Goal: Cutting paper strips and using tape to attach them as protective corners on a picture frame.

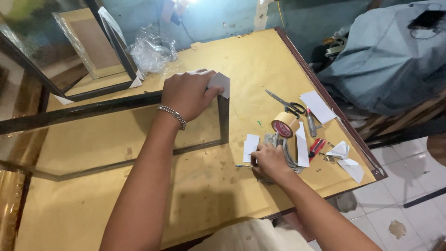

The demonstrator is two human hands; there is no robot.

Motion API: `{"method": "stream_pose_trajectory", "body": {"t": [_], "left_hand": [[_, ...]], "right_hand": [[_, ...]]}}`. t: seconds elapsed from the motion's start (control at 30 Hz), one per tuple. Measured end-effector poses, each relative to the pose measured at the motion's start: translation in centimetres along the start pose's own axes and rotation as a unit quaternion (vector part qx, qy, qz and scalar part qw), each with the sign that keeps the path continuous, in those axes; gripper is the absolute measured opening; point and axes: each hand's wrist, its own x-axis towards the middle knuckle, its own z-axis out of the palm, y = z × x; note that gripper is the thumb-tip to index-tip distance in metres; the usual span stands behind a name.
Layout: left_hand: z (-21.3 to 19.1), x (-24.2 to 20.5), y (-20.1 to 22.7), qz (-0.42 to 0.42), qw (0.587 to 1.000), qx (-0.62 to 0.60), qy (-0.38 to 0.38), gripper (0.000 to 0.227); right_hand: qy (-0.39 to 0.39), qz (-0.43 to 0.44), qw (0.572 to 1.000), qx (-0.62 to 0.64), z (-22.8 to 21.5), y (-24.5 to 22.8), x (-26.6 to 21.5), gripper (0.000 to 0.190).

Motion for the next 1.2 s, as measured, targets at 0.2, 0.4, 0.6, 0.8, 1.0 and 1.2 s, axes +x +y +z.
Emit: {"method": "stream_pose_trajectory", "body": {"t": [0.2, 0.4, 0.6, 0.8, 1.0, 1.2], "left_hand": [[-0.3, -0.3, 0.3, -0.005, 1.0, -0.014, -0.005, 0.034], [-0.1, -0.1, 0.2, -0.017, 0.999, -0.028, -0.012, 0.032], [-0.5, -0.4, 0.4, -0.015, 0.999, -0.031, -0.016, 0.031], [-0.2, -0.3, 0.3, -0.004, 1.0, -0.025, -0.007, 0.029], [0.4, -0.1, -0.1, 0.012, 1.0, -0.006, 0.002, 0.027], [0.2, -1.2, 0.4, 0.024, 1.0, -0.006, -0.003, 0.026]], "right_hand": [[0.07, 0.131, 0.952, 0.267, -4.5, 0.7, 1.3, 0.017], [0.155, 0.305, 0.561, 0.754, -4.1, 0.8, 3.8, 0.034], [0.104, 0.345, 0.246, 0.9, 5.9, 2.9, 6.2, 0.023], [0.028, 0.358, 0.134, 0.924, 3.4, 2.9, 4.4, 0.058], [0.133, 0.236, 0.737, 0.619, -2.8, -0.1, 5.1, 0.029], [0.114, 0.055, 0.992, 0.02, 7.0, 4.6, 11.7, 0.045]]}}
